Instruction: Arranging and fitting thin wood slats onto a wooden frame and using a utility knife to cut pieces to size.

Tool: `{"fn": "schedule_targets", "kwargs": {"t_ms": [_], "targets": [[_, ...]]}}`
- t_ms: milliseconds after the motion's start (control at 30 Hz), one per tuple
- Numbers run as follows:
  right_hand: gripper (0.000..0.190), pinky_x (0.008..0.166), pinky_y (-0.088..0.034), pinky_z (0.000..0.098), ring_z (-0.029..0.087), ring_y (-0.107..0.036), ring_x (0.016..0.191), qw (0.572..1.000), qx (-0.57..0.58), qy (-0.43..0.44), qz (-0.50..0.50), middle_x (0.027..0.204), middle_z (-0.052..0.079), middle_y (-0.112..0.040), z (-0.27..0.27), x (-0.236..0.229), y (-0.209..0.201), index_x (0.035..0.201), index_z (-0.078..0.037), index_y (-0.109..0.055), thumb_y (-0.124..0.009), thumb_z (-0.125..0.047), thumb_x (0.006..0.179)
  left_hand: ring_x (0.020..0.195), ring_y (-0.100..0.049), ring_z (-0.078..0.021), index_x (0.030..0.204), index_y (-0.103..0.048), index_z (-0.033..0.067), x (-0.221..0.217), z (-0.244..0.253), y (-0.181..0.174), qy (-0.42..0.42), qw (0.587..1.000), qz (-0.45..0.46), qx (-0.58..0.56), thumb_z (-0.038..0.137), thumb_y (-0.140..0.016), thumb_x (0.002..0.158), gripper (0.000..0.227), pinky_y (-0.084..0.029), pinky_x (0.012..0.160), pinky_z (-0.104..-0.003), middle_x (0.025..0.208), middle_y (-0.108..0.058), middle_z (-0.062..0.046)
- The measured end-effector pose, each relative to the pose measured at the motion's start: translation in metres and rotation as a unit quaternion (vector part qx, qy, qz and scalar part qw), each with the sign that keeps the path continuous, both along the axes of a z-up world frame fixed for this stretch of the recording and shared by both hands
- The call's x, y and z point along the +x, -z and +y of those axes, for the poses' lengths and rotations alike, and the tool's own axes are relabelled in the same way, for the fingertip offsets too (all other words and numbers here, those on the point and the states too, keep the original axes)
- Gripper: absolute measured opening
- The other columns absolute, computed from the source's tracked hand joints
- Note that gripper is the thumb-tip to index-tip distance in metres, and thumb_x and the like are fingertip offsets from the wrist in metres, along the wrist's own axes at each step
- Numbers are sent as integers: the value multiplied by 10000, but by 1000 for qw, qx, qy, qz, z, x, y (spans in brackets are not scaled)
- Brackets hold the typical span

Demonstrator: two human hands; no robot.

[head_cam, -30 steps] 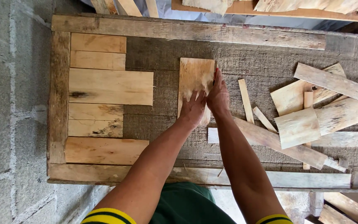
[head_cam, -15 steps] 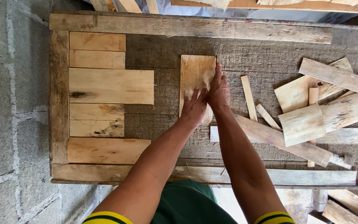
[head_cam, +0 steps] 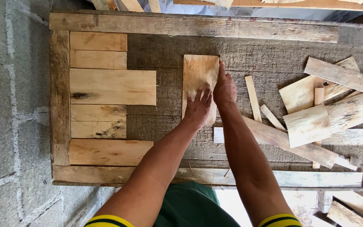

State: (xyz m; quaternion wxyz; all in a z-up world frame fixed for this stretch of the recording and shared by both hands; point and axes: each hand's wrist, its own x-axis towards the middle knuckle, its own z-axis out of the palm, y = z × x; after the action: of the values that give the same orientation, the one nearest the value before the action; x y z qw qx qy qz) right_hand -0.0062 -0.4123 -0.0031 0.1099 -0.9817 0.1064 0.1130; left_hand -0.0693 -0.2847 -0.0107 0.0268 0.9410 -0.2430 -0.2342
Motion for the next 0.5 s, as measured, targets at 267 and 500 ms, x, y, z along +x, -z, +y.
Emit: {"fn": "schedule_targets", "kwargs": {"t_ms": [267,500], "targets": [[942,382,-458,249,140,-517,543,999,17,14,32,913,168,-676,4,9,-14,1658,-182,-165,-598,137,885,1572,-54,-375,1643,-101,87,2,3,-41,7,1000,26,2,57,-523,982,785,-179,1206,-698,1729,-10,-98],[964,385,-462,253,149,-532,557,1000,11,14,-4,910,174,-674,8,5,-8,1663,-176,-128,-618,126,890,1566,-54,-359,1617,-105,159,2,-2,-6,-9,1000,20,-16,158,-499,1011,724,-160,1224,-690,1701,-40,-88]]}}
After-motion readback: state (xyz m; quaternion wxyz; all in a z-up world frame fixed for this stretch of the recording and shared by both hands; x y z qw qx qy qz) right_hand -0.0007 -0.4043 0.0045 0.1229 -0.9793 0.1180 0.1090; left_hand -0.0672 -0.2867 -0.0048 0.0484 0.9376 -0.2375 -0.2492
